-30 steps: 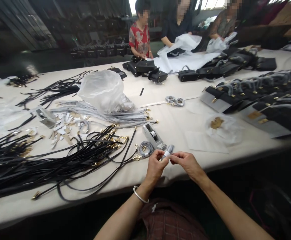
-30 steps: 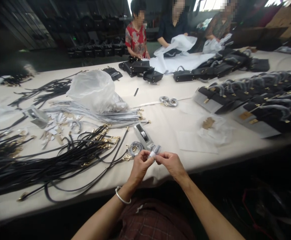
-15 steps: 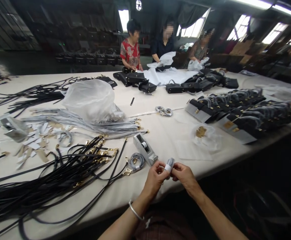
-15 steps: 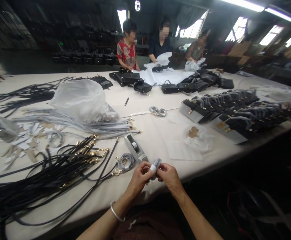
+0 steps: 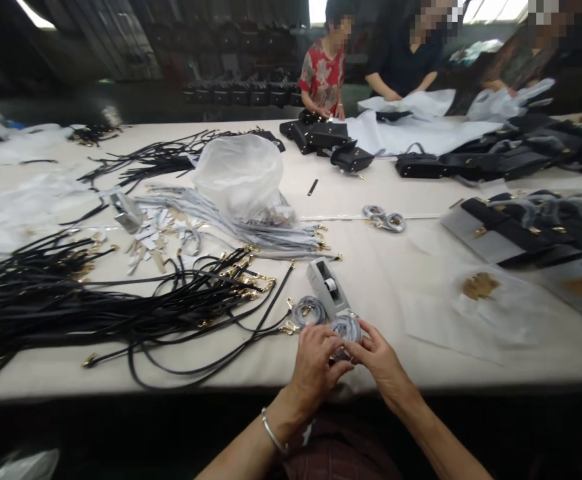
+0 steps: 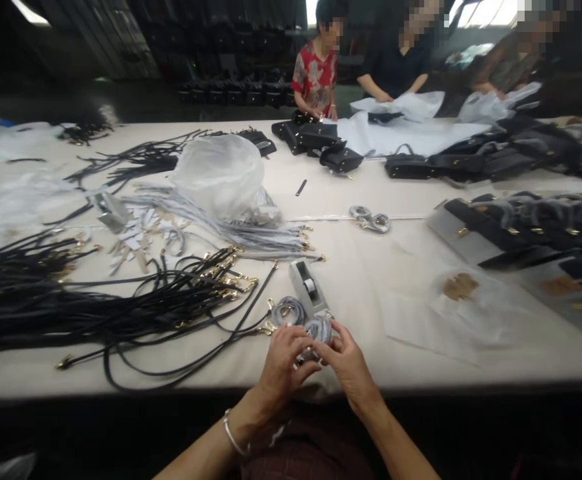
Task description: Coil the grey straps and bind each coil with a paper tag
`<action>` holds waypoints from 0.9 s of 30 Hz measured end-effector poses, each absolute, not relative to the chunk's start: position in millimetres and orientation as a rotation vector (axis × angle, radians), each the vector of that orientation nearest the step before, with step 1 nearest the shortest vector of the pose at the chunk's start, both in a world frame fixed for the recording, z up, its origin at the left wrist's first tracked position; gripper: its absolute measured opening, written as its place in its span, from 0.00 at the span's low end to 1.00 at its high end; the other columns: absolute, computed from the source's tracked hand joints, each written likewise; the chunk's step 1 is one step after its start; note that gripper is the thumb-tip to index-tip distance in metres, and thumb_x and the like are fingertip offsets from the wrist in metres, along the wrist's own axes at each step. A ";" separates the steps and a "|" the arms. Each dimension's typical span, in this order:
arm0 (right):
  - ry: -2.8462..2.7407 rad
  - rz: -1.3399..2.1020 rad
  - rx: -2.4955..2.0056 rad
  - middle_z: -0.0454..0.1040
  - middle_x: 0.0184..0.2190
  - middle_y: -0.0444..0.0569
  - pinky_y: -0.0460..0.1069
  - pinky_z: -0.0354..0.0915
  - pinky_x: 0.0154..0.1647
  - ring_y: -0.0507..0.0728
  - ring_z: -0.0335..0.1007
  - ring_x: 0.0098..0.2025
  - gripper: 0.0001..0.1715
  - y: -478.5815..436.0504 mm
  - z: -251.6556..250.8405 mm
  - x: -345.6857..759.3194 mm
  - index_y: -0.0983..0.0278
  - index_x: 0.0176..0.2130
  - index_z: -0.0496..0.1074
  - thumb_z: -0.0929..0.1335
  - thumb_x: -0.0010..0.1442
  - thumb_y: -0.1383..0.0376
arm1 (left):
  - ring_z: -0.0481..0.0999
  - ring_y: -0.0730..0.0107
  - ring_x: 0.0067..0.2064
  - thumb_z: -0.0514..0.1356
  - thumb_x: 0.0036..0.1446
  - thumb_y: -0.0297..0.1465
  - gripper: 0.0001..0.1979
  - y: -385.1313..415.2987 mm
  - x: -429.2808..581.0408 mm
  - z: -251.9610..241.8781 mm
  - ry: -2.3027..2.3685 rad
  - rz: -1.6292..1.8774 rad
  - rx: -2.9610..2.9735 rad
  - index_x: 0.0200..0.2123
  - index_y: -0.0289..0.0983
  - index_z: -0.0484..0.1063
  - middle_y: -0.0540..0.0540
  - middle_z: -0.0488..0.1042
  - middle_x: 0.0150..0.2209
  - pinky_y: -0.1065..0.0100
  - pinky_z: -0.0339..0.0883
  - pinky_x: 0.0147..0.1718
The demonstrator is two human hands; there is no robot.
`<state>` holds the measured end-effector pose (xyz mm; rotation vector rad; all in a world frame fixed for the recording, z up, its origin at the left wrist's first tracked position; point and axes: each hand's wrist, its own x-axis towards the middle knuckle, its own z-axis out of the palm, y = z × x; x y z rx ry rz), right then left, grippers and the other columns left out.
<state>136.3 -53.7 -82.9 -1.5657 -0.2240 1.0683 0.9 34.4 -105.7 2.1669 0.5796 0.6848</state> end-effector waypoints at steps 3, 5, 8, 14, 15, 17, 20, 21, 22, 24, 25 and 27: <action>-0.371 1.198 -1.547 0.81 0.35 0.49 0.49 0.67 0.31 0.56 0.73 0.32 0.49 -25.1 -79.0 137.1 0.66 0.59 0.61 0.78 0.44 0.53 | 0.71 0.55 0.54 0.64 0.58 0.33 0.13 63.2 -26.4 -105.6 0.807 0.775 2.185 0.47 0.43 0.73 0.41 0.74 0.50 0.49 0.60 0.57; -0.458 1.255 -1.542 0.80 0.34 0.47 0.49 0.68 0.31 0.55 0.72 0.31 0.48 -3.7 -72.5 144.8 0.66 0.59 0.62 0.78 0.45 0.54 | 0.72 0.58 0.52 0.60 0.61 0.30 0.09 85.4 -47.2 -109.8 1.006 0.840 2.158 0.46 0.42 0.72 0.42 0.75 0.47 0.54 0.65 0.54; -0.498 1.243 -1.516 0.80 0.36 0.48 0.50 0.70 0.33 0.56 0.73 0.32 0.48 32.7 -61.1 165.2 0.65 0.59 0.63 0.78 0.44 0.55 | 0.74 0.59 0.47 0.56 0.62 0.27 0.08 113.3 -79.6 -122.6 1.290 0.856 2.161 0.43 0.40 0.72 0.43 0.75 0.42 0.55 0.68 0.50; -0.507 1.134 -1.364 0.79 0.41 0.50 0.49 0.72 0.37 0.57 0.75 0.40 0.31 104.9 -45.6 195.8 0.63 0.47 0.71 0.77 0.46 0.55 | 0.75 0.58 0.45 0.56 0.60 0.25 0.08 133.1 -117.6 -143.3 1.565 0.831 2.152 0.40 0.40 0.72 0.44 0.76 0.40 0.54 0.70 0.49; -0.532 1.146 -1.340 0.79 0.42 0.50 0.49 0.73 0.39 0.58 0.75 0.41 0.30 113.9 -46.8 195.4 0.63 0.47 0.72 0.76 0.47 0.55 | 0.75 0.58 0.45 0.56 0.60 0.26 0.08 134.8 -117.7 -143.7 1.578 0.853 2.133 0.40 0.40 0.72 0.44 0.75 0.40 0.54 0.70 0.49; -0.620 1.190 -1.373 0.79 0.43 0.51 0.52 0.73 0.41 0.59 0.76 0.42 0.32 128.8 -54.0 192.2 0.63 0.51 0.70 0.74 0.50 0.54 | 0.75 0.58 0.45 0.55 0.61 0.27 0.07 139.5 -113.0 -142.3 1.595 0.903 2.088 0.40 0.40 0.72 0.44 0.75 0.40 0.54 0.70 0.49; -0.992 1.084 -1.732 0.78 0.48 0.55 0.55 0.72 0.47 0.61 0.76 0.45 0.38 145.6 -70.4 192.3 0.64 0.60 0.64 0.72 0.53 0.56 | 0.75 0.58 0.45 0.55 0.61 0.28 0.08 148.5 -97.8 -138.3 1.587 0.912 2.057 0.40 0.40 0.72 0.44 0.75 0.40 0.53 0.70 0.49; -1.151 0.990 -1.865 0.77 0.50 0.56 0.55 0.71 0.49 0.60 0.76 0.46 0.37 150.5 -75.1 195.9 0.65 0.61 0.64 0.70 0.55 0.57 | 0.75 0.58 0.46 0.55 0.60 0.27 0.08 151.2 -91.7 -137.1 1.571 0.888 2.064 0.40 0.40 0.72 0.43 0.75 0.41 0.53 0.70 0.49; -1.295 0.895 -1.959 0.77 0.50 0.56 0.54 0.70 0.51 0.60 0.76 0.47 0.33 155.5 -78.8 201.4 0.65 0.60 0.66 0.69 0.57 0.58 | 0.75 0.57 0.46 0.55 0.59 0.27 0.09 153.3 -85.6 -136.0 1.551 0.858 2.075 0.41 0.40 0.73 0.43 0.75 0.41 0.52 0.70 0.50; -1.496 0.785 -2.028 0.79 0.49 0.53 0.52 0.67 0.53 0.59 0.75 0.48 0.23 166.9 -83.1 216.5 0.63 0.53 0.73 0.66 0.61 0.59 | 0.75 0.57 0.46 0.55 0.59 0.27 0.10 154.8 -74.0 -133.8 1.520 0.814 2.090 0.41 0.40 0.73 0.43 0.76 0.41 0.51 0.70 0.50; -1.555 0.769 -2.035 0.80 0.47 0.51 0.52 0.66 0.53 0.59 0.75 0.48 0.18 173.9 -84.3 224.7 0.61 0.48 0.76 0.65 0.62 0.59 | 0.75 0.57 0.46 0.55 0.59 0.27 0.10 154.0 -68.7 -132.3 1.509 0.803 2.089 0.41 0.40 0.73 0.43 0.76 0.41 0.51 0.70 0.50; -1.663 0.747 -2.063 0.81 0.43 0.48 0.52 0.65 0.52 0.59 0.75 0.47 0.14 190.8 -87.1 239.3 0.58 0.41 0.79 0.64 0.61 0.61 | 0.75 0.57 0.46 0.54 0.58 0.26 0.10 149.3 -58.9 -128.1 1.494 0.789 2.074 0.41 0.40 0.73 0.43 0.76 0.41 0.52 0.70 0.50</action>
